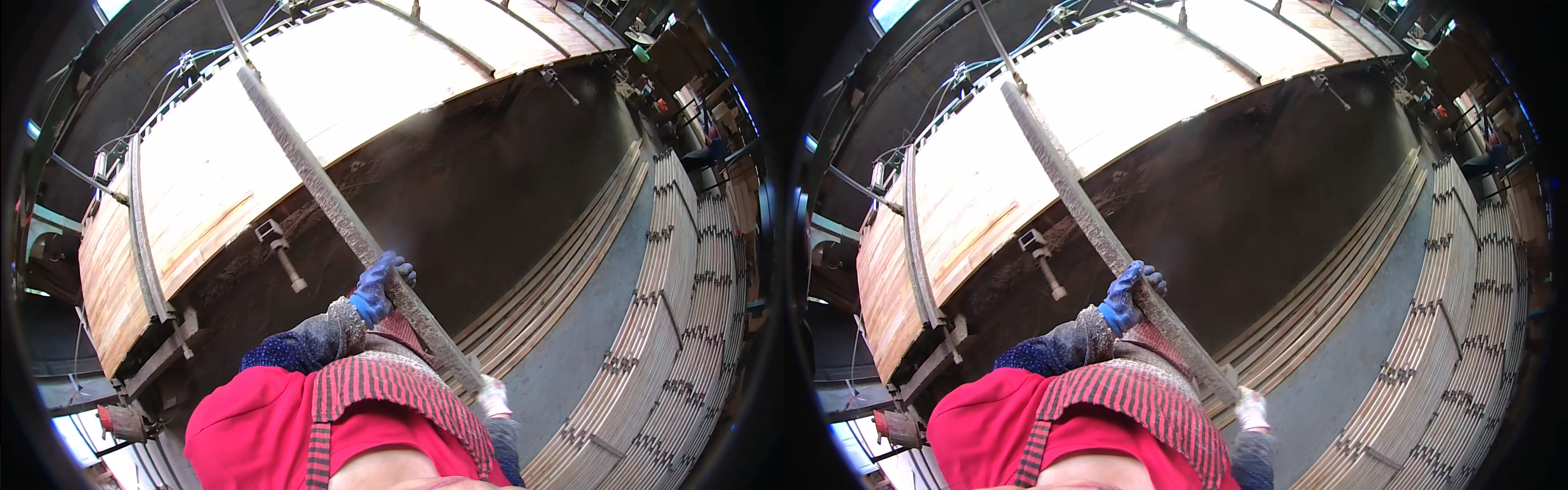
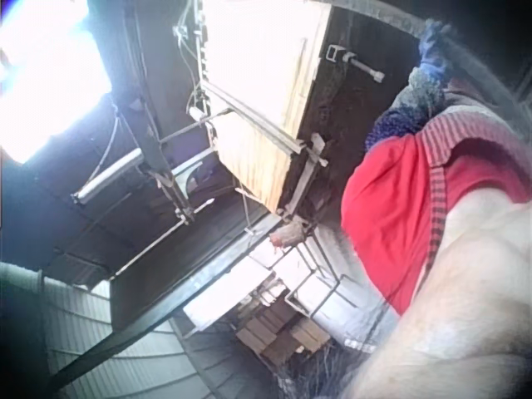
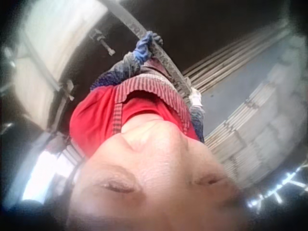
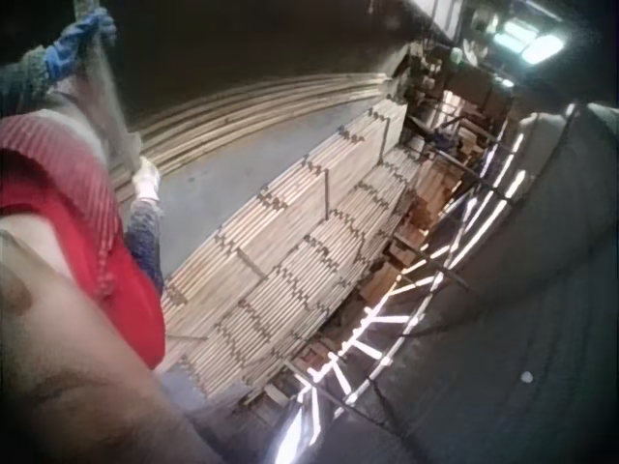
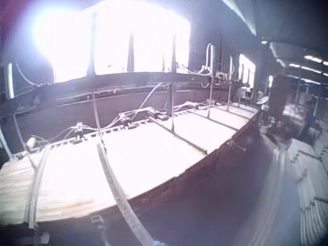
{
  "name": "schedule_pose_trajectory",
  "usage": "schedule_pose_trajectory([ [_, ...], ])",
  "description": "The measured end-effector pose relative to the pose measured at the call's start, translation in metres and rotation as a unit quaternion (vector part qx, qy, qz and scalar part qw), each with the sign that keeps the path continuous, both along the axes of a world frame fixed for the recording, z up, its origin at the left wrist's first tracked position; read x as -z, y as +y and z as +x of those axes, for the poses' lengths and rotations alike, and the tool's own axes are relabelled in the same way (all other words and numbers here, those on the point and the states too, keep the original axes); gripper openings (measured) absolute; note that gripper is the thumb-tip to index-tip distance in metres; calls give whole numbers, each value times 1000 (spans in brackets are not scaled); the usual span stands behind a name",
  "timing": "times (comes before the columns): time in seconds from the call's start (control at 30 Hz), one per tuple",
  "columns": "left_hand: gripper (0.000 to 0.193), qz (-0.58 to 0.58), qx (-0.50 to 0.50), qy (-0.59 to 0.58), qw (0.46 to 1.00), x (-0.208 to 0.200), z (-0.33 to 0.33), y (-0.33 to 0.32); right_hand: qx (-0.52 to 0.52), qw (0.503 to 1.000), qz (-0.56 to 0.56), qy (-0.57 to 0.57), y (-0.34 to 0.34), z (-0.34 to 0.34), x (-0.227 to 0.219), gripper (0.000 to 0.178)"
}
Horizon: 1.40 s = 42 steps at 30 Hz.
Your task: The person places thin wooden slats onto a curved metal jig, aligns them, and secures them with metal clamps. They use a hammer to tap the slats into place and a pneumatic tool to tighten the clamps. The person then removes the assembled panel from the jig and stacks it with others.
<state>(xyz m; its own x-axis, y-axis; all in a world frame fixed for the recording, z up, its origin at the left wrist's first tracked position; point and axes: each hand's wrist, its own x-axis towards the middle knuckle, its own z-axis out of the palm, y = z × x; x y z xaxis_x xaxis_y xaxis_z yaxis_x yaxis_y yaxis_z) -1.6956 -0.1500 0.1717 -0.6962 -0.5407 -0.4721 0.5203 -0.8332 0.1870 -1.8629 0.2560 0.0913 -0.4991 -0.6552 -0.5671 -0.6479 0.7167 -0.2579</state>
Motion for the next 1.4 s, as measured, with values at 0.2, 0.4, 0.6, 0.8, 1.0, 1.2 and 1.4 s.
schedule_pose_trajectory([
  [0.2, 24, -36, 19, -28, 999, 28, -129, -115, 154, 982, -102, -31, -119, -41, -26, 21],
  [0.4, 26, -31, -32, -157, 987, 14, -262, -280, 147, 981, -124, -22, -260, -175, -13, 36],
  [0.6, 37, -95, -61, -137, 984, 3, -332, -512, 67, 981, -175, -53, -522, -266, -80, 33],
  [0.8, 50, -316, -152, -183, 918, 8, -343, -602, -157, 970, -184, 11, -707, -345, -68, 24],
  [1.0, 36, -253, -42, -328, 909, 30, -221, -402, 78, 960, -105, -247, -668, -373, -25, 35],
  [1.2, 35, 20, -192, -596, 779, 64, -102, -141, 105, 944, 4, -312, -687, -385, -24, 32],
  [1.4, 35, 237, -322, -535, 745, 91, -166, -18, 88, 943, -22, -321, -703, -405, -11, 29],
])
